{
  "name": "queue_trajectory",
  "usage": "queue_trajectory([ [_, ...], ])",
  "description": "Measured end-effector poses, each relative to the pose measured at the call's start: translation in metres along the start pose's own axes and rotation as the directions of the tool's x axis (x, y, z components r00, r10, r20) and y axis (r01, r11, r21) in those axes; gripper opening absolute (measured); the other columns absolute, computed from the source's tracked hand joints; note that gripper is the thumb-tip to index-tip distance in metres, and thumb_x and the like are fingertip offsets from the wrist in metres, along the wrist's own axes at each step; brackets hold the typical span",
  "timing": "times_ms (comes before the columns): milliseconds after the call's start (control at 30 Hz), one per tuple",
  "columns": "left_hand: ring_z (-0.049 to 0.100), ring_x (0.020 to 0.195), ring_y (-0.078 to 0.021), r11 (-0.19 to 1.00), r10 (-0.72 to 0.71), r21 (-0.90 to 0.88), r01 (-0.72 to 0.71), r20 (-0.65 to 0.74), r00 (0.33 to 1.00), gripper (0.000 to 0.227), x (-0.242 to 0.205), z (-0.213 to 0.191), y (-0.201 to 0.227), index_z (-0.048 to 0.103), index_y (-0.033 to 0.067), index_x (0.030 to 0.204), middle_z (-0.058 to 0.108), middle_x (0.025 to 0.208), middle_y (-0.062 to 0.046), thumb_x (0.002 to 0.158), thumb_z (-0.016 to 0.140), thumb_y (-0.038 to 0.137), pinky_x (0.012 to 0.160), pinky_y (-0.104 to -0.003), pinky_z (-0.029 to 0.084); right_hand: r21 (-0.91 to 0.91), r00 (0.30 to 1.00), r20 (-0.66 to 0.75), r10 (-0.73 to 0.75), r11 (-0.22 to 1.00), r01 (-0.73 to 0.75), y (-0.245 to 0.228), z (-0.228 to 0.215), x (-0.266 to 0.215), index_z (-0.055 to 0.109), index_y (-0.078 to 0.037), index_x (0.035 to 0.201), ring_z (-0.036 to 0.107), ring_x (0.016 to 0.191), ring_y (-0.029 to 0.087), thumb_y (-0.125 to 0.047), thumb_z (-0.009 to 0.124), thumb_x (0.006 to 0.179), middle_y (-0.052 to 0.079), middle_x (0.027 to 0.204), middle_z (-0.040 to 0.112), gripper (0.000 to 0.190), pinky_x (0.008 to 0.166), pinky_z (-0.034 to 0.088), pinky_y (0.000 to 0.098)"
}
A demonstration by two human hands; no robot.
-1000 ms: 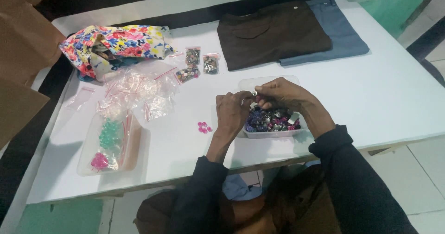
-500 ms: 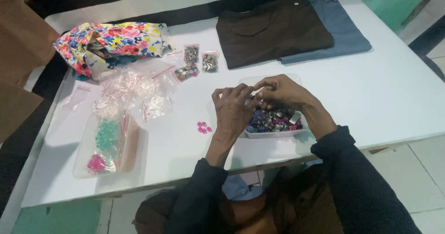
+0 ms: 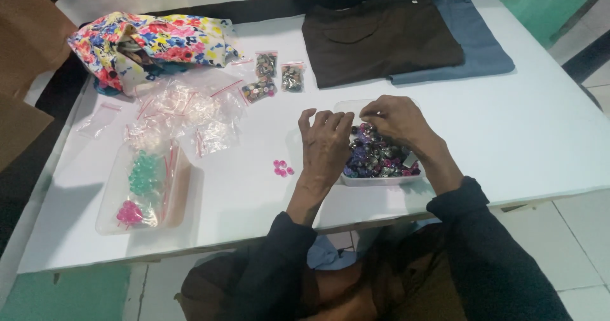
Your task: Sorting small decorative buttons from a container and placing them into plastic bags
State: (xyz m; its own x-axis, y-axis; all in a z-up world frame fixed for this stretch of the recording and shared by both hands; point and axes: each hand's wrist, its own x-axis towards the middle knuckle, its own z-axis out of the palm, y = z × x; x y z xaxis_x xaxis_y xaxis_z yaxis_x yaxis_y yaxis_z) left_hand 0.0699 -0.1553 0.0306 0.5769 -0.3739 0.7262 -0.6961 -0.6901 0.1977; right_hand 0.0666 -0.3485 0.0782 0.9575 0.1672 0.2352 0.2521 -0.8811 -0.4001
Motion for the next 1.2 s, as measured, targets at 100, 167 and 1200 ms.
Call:
queue_trajectory([
  [100,0.071,0.101,-0.0191,1.0,-0.024,-0.018,0.025,0.038,0.999,0.017,-0.006,0.007,-0.007,0.07,0.022,0.106,0.076,0.095,0.0,0.092,0.075,0.013,0.108,-0.047,0.036,-0.397,0.989,0.141,0.053,0.918,0.008,0.002,0.018,0.005,0.082,-0.029,0.102,0.075,0.088,0.026,-0.02,0.07,0.094,0.003,0.097,0.077,0.016,0.082,0.064,0.0408],
  [167,0.072,0.099,-0.0174,0.998,-0.056,-0.016,0.058,0.073,0.996,0.012,-0.005,0.004,-0.004,0.071,0.0229,0.104,0.076,0.094,0.001,0.094,0.073,0.016,0.108,-0.047,0.036,-0.479,0.981,0.19,0.046,0.876,0.052,-0.004,0.026,0.009,0.081,-0.029,0.1,0.075,0.088,0.025,-0.019,0.071,0.091,0.001,0.095,0.076,0.017,0.08,0.064,0.0419],
  [1200,0.069,0.095,-0.0189,0.998,-0.021,-0.061,0.002,-0.3,0.954,0.017,-0.061,-0.098,-0.022,0.074,0.0167,0.105,0.073,0.089,-0.001,0.09,0.081,0.023,0.102,-0.044,0.042,0.167,0.912,-0.396,-0.108,0.968,0.188,-0.142,0.041,-0.066,0.079,-0.015,0.107,0.07,0.067,0.033,-0.02,0.077,0.093,0.008,0.087,0.075,0.014,0.05,0.056,0.0382],
])
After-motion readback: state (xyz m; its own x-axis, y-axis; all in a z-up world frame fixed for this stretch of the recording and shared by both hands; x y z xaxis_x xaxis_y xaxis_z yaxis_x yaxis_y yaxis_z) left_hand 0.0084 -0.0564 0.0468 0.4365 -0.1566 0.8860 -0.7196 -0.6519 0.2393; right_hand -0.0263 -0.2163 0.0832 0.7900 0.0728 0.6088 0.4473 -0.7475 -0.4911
